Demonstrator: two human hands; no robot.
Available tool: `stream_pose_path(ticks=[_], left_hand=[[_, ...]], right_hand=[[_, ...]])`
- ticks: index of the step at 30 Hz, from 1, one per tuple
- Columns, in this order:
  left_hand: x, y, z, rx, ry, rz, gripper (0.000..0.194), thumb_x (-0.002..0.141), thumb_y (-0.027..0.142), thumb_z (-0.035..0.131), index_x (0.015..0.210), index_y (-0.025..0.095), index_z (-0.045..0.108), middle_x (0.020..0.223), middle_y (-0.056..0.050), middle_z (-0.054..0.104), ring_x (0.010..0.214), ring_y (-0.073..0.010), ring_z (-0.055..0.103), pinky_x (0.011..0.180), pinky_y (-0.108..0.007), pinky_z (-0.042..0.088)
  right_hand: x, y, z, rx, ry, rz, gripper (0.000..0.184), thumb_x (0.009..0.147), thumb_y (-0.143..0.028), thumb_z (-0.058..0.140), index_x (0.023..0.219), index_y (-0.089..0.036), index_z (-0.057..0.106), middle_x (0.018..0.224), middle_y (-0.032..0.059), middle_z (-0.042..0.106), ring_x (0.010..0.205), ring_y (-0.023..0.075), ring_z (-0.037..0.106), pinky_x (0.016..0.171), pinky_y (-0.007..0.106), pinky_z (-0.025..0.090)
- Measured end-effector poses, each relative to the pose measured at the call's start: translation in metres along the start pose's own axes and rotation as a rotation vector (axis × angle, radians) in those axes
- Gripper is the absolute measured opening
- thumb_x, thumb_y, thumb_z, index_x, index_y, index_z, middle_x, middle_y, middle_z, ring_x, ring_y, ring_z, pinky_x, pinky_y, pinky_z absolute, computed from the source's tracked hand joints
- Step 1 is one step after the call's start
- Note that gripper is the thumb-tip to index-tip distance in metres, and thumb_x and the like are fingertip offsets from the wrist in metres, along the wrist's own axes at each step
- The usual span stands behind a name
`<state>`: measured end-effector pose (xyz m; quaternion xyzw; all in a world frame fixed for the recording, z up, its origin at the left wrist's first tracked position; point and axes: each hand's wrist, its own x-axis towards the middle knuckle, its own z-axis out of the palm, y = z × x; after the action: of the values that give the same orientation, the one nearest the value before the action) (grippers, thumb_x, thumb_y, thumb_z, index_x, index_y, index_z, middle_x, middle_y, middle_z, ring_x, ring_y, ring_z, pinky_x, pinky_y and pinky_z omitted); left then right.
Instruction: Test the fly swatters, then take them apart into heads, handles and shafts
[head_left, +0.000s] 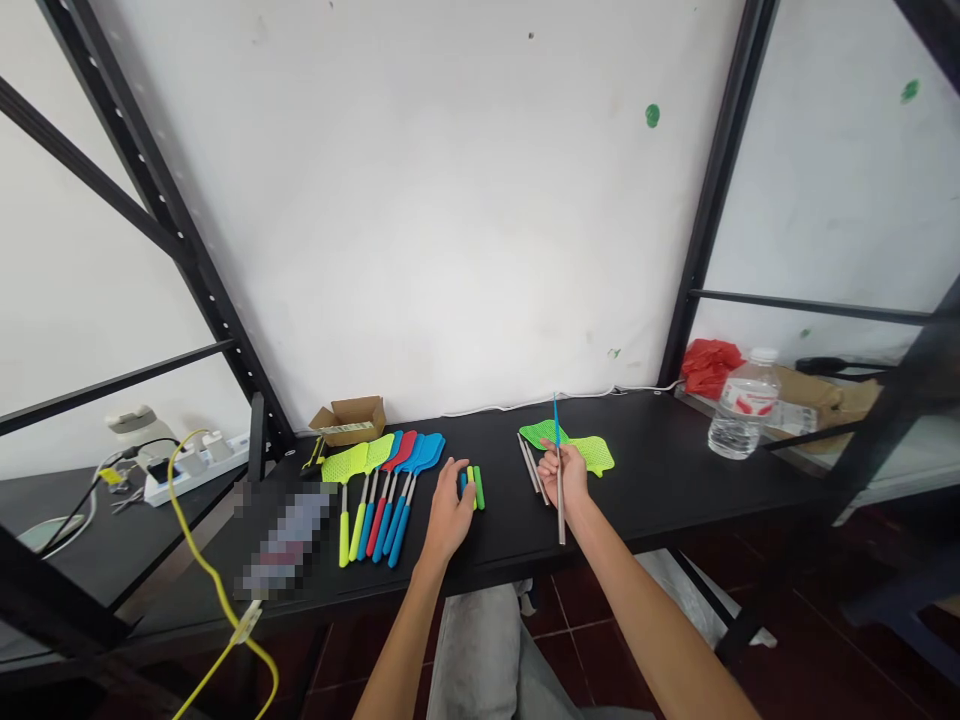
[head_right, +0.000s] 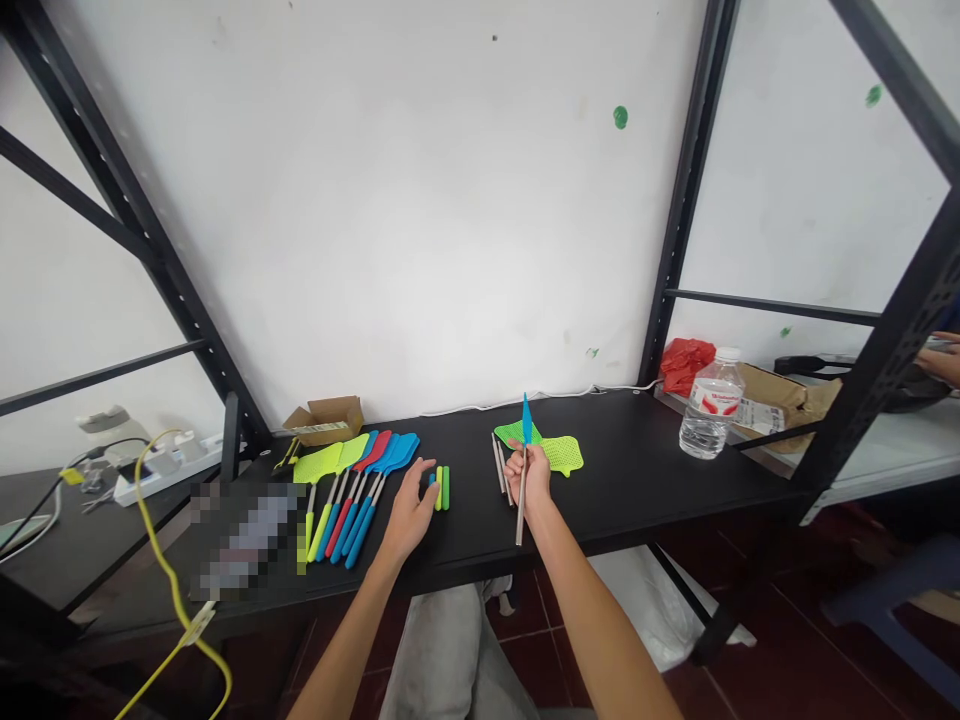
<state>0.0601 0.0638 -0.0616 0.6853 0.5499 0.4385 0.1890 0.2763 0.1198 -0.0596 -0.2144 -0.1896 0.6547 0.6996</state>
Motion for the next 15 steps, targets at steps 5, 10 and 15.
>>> stream_pose_path(ticks=[5, 10, 15], left_hand=[[-0.0010, 0.0071, -0.0012, 0.097, -0.071, 0.041, 0.037, 0.093, 0.034, 0.042, 0.126, 0.024, 0.054, 0.150, -0.011, 0.038, 0.139, -0.0274, 0.034, 0.108, -0.043, 0.034], [-0.0035, 0.0090, -0.0014, 0.117, -0.099, 0.039, 0.037, 0.092, 0.032, 0.043, 0.127, 0.025, 0.054, 0.152, -0.011, 0.035, 0.139, -0.0288, 0.034, 0.106, -0.043, 0.036], [-0.0035, 0.0082, -0.0008, 0.122, -0.093, 0.040, 0.037, 0.091, 0.033, 0.044, 0.126, 0.026, 0.055, 0.151, -0.010, 0.037, 0.138, -0.0293, 0.036, 0.106, -0.044, 0.036]], right_hand=[[0.0013, -0.0016, -0.0053, 0.000, -0.010, -0.040, 0.009, 0.085, -0.029, 0.056, 0.083, -0.021, 0.054, 0.050, -0.0092, 0.032, 0.036, 0.0065, 0.029, 0.033, 0.017, 0.026], [-0.0015, -0.0021, -0.0075, 0.044, -0.017, -0.070, 0.015, 0.087, -0.033, 0.059, 0.081, -0.020, 0.053, 0.047, -0.0108, 0.029, 0.033, 0.0050, 0.025, 0.030, 0.016, 0.020], [-0.0035, -0.0021, -0.0062, 0.062, 0.012, -0.076, 0.019, 0.087, -0.034, 0.057, 0.076, -0.020, 0.053, 0.043, -0.0121, 0.025, 0.031, 0.0047, 0.020, 0.030, 0.017, 0.017]])
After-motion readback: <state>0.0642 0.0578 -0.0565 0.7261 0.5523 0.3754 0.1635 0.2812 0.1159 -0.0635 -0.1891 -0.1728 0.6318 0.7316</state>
